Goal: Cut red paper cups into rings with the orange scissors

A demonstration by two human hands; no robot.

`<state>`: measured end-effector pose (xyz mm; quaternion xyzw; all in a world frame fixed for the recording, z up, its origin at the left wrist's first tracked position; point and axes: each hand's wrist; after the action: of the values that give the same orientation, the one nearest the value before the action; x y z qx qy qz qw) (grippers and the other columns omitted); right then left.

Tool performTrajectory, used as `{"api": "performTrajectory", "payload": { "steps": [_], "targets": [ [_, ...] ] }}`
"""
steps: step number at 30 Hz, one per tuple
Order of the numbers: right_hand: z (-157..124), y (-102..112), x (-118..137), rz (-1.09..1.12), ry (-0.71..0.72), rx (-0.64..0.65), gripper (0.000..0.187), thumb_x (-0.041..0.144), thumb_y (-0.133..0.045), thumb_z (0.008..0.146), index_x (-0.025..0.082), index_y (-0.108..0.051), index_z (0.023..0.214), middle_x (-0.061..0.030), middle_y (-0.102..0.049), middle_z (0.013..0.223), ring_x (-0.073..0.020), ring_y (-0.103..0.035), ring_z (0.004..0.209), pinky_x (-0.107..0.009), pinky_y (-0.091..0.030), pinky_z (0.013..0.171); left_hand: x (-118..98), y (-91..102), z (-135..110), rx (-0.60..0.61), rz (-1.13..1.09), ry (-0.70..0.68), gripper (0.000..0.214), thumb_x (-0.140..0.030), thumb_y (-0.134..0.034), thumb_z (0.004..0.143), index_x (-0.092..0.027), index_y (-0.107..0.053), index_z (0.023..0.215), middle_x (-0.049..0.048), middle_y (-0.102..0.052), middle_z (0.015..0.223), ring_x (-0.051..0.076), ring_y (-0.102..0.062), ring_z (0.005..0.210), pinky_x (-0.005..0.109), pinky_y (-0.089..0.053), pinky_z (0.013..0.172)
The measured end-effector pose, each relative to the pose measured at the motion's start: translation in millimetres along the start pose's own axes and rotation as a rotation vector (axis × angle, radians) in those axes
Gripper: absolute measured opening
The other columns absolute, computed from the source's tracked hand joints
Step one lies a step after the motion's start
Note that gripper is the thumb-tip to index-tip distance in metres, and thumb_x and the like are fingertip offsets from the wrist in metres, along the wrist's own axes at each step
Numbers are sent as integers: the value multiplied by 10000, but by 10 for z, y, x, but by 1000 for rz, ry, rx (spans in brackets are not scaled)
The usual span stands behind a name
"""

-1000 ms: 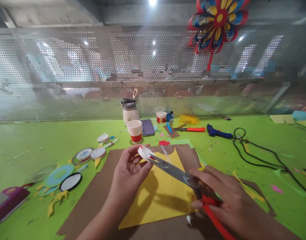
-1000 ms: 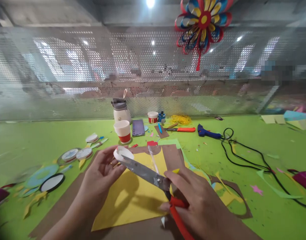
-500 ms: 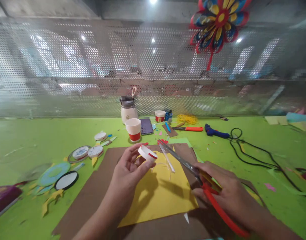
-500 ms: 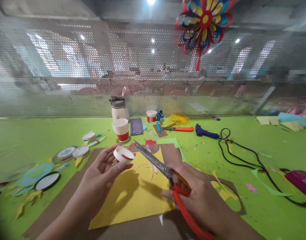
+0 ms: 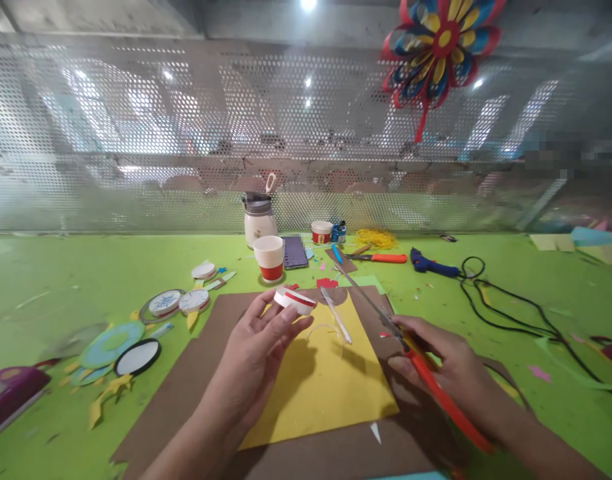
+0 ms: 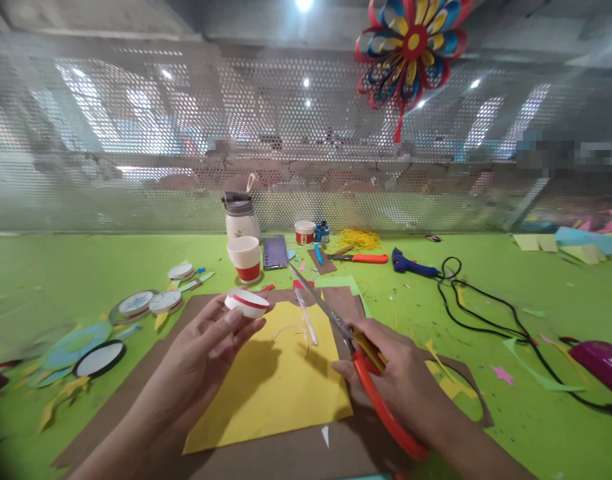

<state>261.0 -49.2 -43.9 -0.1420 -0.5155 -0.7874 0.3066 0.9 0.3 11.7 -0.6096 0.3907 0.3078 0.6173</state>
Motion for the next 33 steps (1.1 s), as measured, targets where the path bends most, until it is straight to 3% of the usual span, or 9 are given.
{"api": "performTrajectory", "payload": {
  "steps": [3,6,11,16,20,24,33],
  "targets": [
    [-4,7,104,-9,19,29,342,284,-648,827,220,-638,1162,-45,-744,945,-219,-702,797,-300,-575,694,-4,-2,-5,-19,12,-13,621,-202,-812,723,-178,-574,1296,86,-729,1125,203,-691,981,309,-550,881],
    [-19,20,190,-24,33,63,329,257,-657,824,241,-622,1150,-10,-706,867,-197,-671,750,-287,-553,682,7,5,-3,-25,34,-14,655,-200,-813,720,-177,-566,1326,98,-712,1174,211,-677,1024,303,-545,879],
    [-16,61,267,11,98,109,389,274,-710,824,270,-563,1184,-8,-670,938,-194,-641,810,-289,-522,732,16,8,-5,20,50,3,542,-203,-797,744,-142,-614,1250,105,-737,1118,197,-691,957,302,-559,859],
    [15,89,265,11,42,132,377,277,-703,829,275,-562,1178,-7,-655,939,-195,-634,816,-294,-515,739,-13,-4,-17,86,28,86,318,-229,-731,808,-126,-694,1107,112,-746,1110,232,-694,1013,319,-554,905],
    [16,69,194,11,-16,99,342,255,-657,827,250,-576,1159,-21,-670,946,-204,-644,820,-308,-526,743,-19,1,-25,113,-19,117,311,-281,-686,840,-126,-695,1111,140,-737,1132,299,-675,1087,346,-556,889],
    [-6,57,182,1,-48,82,349,250,-655,813,257,-572,1152,-13,-672,956,-208,-645,833,-306,-520,739,-15,14,-30,103,-83,125,217,-252,-676,841,-124,-724,1010,141,-757,1067,284,-713,994,331,-574,821],
    [-13,67,241,68,63,124,378,300,-673,872,317,-503,1209,7,-633,989,-192,-620,856,-289,-482,757,-9,16,-13,140,-145,156,232,-287,-601,893,-106,-733,951,157,-765,1031,277,-724,935,313,-575,763]
  ]
}}
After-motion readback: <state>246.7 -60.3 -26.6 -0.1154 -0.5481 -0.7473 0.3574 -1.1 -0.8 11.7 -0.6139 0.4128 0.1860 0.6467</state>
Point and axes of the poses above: each hand's wrist, its own z-axis towards the middle knuckle, its own y-axis out of the back of the hand, x = y × z
